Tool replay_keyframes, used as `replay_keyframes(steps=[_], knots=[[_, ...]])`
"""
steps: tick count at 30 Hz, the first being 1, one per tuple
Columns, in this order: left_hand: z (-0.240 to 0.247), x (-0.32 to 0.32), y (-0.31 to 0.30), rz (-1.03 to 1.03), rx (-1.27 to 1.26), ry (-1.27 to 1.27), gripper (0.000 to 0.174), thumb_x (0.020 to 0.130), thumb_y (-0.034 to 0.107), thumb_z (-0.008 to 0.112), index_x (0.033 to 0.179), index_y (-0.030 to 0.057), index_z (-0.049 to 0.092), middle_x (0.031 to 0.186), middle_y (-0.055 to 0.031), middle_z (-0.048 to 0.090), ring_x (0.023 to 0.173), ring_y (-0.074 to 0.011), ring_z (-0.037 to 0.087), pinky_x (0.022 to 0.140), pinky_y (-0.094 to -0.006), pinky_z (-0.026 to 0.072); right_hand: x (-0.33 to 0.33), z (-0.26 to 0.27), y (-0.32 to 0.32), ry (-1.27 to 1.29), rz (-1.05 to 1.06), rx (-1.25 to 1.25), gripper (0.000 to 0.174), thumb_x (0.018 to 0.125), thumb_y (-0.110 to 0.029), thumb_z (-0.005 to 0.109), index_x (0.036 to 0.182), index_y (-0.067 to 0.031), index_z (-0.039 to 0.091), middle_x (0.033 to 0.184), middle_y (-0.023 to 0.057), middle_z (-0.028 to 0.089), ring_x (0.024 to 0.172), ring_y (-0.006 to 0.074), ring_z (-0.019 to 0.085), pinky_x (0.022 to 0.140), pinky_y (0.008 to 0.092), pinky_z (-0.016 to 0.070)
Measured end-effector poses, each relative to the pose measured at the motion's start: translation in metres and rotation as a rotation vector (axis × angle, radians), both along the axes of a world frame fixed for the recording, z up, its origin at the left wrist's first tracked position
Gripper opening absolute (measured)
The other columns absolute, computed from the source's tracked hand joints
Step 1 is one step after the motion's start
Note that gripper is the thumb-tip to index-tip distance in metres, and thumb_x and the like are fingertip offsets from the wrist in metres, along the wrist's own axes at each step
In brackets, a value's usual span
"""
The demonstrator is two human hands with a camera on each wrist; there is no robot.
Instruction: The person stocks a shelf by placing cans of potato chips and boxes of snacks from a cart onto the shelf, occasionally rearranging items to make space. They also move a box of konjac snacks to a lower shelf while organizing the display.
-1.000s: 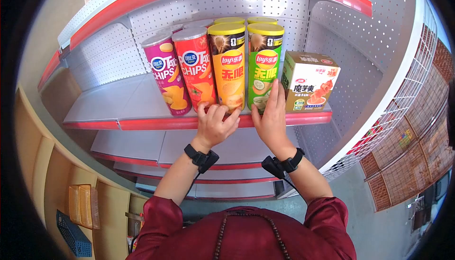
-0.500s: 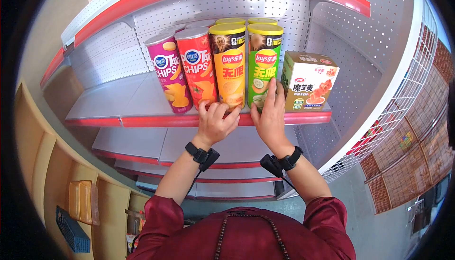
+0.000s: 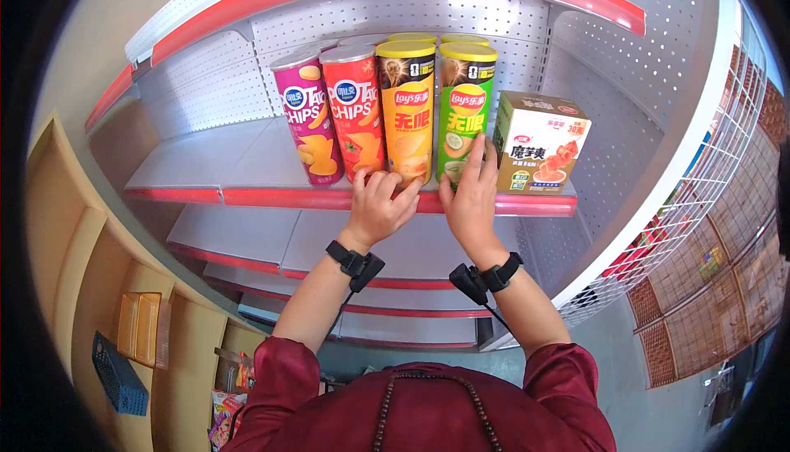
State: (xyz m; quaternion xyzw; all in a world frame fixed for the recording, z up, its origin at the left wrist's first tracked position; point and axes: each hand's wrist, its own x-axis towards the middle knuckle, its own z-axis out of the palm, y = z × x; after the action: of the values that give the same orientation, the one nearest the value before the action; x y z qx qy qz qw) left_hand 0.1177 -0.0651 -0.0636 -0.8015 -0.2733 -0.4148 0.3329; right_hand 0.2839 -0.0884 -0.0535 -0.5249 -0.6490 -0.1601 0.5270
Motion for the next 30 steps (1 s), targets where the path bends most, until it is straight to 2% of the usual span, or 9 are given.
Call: replay_keyframes(steps=[3, 7, 11, 15, 18, 22, 24, 27, 30], knots=[[-0.007, 0.001, -0.002, -0.007, -0.017, -0.049, 0.033, 0.071, 0.021, 0.067, 0.102, 0.0132, 0.061, 0.088, -0.0048, 0.050, 0.080, -0.0202, 0.050, 0.080, -0.0414, 0.0374, 0.002, -0.003, 0.002, 0.003, 0.009, 0.058, 0.085, 0.072, -0.007, 0.065, 0.137, 0.0015, 0.011, 0.128, 0.0325, 0.028, 0.113, 0.0481, 0.037, 0.093, 0.0474, 0.0350], [-0.002, 0.008, -0.006, -0.023, -0.043, -0.298, 0.043, 0.070, 0.018, 0.068, 0.110, 0.0083, 0.056, 0.099, -0.0108, 0.048, 0.090, -0.0250, 0.050, 0.081, -0.0432, 0.0373, 0.004, -0.006, 0.003, 0.002, 0.028, 0.067, 0.085, 0.073, -0.009, 0.066, 0.137, 0.0015, 0.011, 0.131, 0.0349, 0.025, 0.115, 0.0497, 0.036, 0.094, 0.0470, 0.0360], [0.037, 0.014, -0.007, 0.090, 0.106, -0.438, 0.049, 0.072, 0.019, 0.067, 0.116, 0.0073, 0.050, 0.108, -0.0127, 0.047, 0.103, -0.0278, 0.046, 0.088, -0.0468, 0.0349, 0.005, -0.005, 0.001, 0.010, 0.046, 0.062, 0.085, 0.074, -0.009, 0.066, 0.137, 0.0014, 0.010, 0.131, 0.0355, 0.024, 0.116, 0.0504, 0.035, 0.094, 0.0467, 0.0362], [0.106, 0.020, -0.005, 0.112, 0.158, -0.351, 0.048, 0.077, 0.030, 0.064, 0.119, 0.0105, 0.050, 0.118, -0.0125, 0.047, 0.116, -0.0311, 0.041, 0.100, -0.0542, 0.0223, 0.006, -0.004, 0.001, -0.008, 0.030, 0.040, 0.084, 0.074, -0.009, 0.065, 0.137, 0.0014, 0.010, 0.131, 0.0357, 0.024, 0.116, 0.0505, 0.035, 0.094, 0.0464, 0.0363], [0.143, 0.029, 0.000, 0.233, 0.140, -0.277, 0.042, 0.078, 0.035, 0.062, 0.113, 0.0118, 0.056, 0.112, -0.0128, 0.054, 0.118, -0.0330, 0.040, 0.100, -0.0574, 0.0199, 0.005, -0.003, 0.001, -0.011, 0.035, 0.059, 0.083, 0.075, -0.009, 0.065, 0.137, 0.0015, 0.010, 0.130, 0.0359, 0.025, 0.114, 0.0504, 0.036, 0.092, 0.0462, 0.0378], [0.154, 0.036, 0.011, 0.296, 0.138, -0.248, 0.037, 0.077, 0.037, 0.062, 0.104, 0.0115, 0.062, 0.100, -0.0113, 0.060, 0.110, -0.0299, 0.048, 0.099, -0.0595, 0.0194, 0.005, -0.004, 0.004, 0.021, 0.029, 0.073, 0.083, 0.072, -0.012, 0.067, 0.136, -0.0010, 0.016, 0.129, 0.0354, 0.028, 0.109, 0.0493, 0.042, 0.084, 0.0472, 0.0432], [0.153, 0.036, 0.016, 0.242, 0.048, -0.280, 0.032, 0.076, 0.035, 0.063, 0.097, 0.0113, 0.064, 0.093, -0.0083, 0.063, 0.096, -0.0254, 0.057, 0.100, -0.0582, 0.0200, 0.005, -0.005, 0.005, 0.031, 0.025, 0.069, 0.083, 0.072, -0.012, 0.067, 0.136, -0.0011, 0.016, 0.128, 0.0348, 0.030, 0.106, 0.0483, 0.045, 0.082, 0.0469, 0.0438], [0.153, 0.034, 0.020, 0.169, 0.097, -0.299, 0.028, 0.075, 0.033, 0.064, 0.093, 0.0112, 0.065, 0.091, -0.0064, 0.063, 0.084, -0.0213, 0.061, 0.100, -0.0568, 0.0207, 0.005, -0.007, 0.008, -0.001, 0.014, 0.059, 0.083, 0.071, -0.012, 0.068, 0.136, -0.0016, 0.016, 0.126, 0.0331, 0.033, 0.101, 0.0461, 0.048, 0.079, 0.0462, 0.0450], [0.156, 0.033, 0.018, 0.141, 0.044, -0.295, 0.026, 0.075, 0.032, 0.065, 0.090, 0.0112, 0.065, 0.089, -0.0059, 0.063, 0.084, -0.0212, 0.061, 0.101, -0.0555, 0.0213, 0.004, -0.007, 0.008, -0.029, -0.020, 0.068, 0.083, 0.071, -0.011, 0.068, 0.136, -0.0021, 0.017, 0.125, 0.0319, 0.035, 0.098, 0.0446, 0.049, 0.077, 0.0454, 0.0457]])
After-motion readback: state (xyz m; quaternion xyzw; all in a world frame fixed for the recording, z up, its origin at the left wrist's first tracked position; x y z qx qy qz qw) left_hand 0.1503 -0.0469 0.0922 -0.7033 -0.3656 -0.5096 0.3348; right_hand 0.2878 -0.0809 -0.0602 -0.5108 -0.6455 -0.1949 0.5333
